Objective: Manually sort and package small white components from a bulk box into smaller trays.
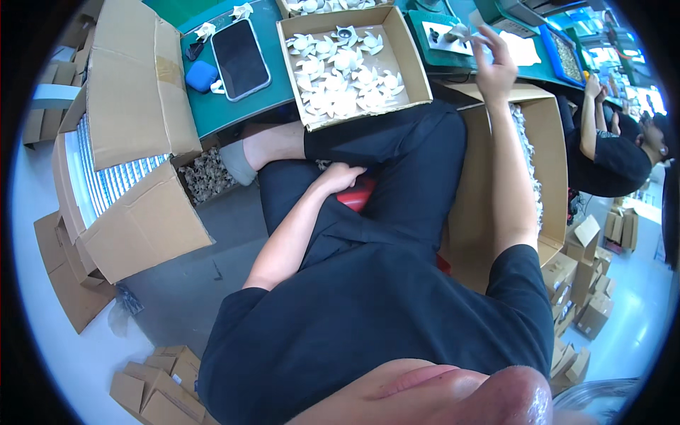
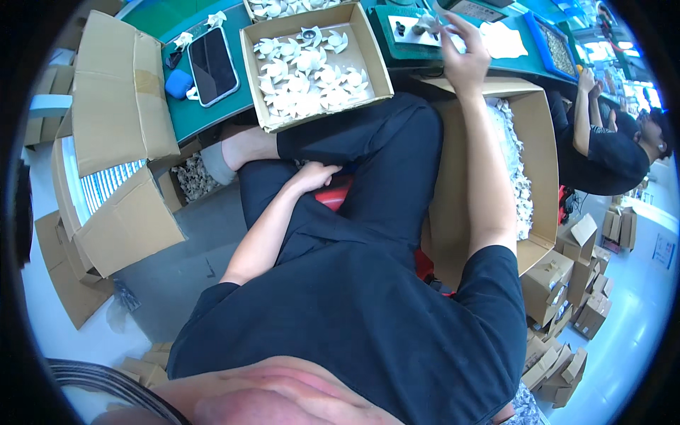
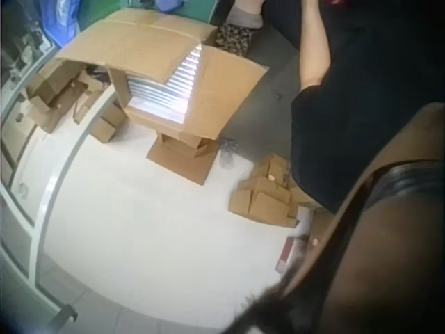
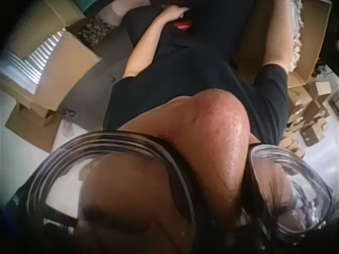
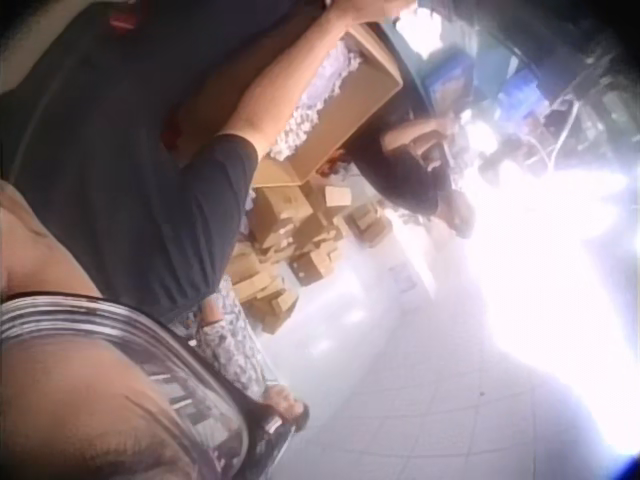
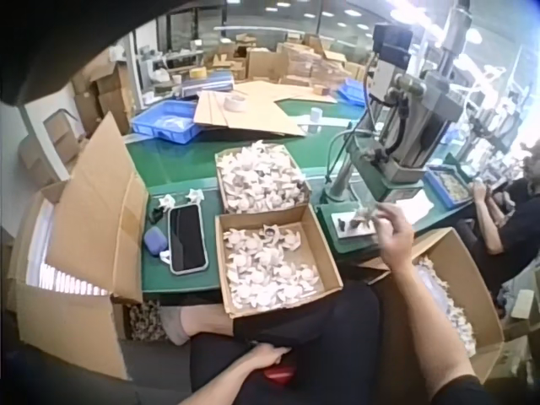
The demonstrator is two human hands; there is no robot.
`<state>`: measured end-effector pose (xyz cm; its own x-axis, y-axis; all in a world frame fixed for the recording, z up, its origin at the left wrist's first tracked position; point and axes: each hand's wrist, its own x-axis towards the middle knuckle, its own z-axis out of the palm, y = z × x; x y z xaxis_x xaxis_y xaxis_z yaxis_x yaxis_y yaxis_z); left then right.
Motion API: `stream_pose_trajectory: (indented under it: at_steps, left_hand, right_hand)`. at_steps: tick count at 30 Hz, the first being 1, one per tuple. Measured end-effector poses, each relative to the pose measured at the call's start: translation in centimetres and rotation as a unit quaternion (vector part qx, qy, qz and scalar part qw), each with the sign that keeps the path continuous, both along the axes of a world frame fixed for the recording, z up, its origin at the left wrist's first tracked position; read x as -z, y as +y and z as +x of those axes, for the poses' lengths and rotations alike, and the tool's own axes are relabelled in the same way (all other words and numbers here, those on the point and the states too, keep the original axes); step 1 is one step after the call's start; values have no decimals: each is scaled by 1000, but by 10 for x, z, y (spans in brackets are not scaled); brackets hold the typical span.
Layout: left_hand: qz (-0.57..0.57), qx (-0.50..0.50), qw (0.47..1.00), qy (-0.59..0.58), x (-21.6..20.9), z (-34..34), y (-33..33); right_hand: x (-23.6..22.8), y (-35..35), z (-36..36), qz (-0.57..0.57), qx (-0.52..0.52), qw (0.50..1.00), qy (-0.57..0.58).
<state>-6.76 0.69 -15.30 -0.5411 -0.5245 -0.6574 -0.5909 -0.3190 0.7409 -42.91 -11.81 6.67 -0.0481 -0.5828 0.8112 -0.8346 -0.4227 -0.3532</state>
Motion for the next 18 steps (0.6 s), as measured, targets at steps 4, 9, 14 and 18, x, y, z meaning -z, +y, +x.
stream_pose_trajectory:
  at_steps: [4, 9, 14, 18]
  left_hand:
    - [3, -7, 1000, 21, 3, -4, -4]
    - [20, -12, 1000, 17, -24, -1, -13]
    - [21, -13, 1000, 20, -6, 1, -12]
    - [0, -3, 999, 34, 23, 4, 2]
  right_hand:
    - [17, -49, -60, 174, 67, 964, -191]
    - [55, -86, -111, 297, 168, 939, -33]
    - [23, -47, -77, 297, -139, 890, -317]
    - [-4, -4, 18, 227, -124, 962, -90]
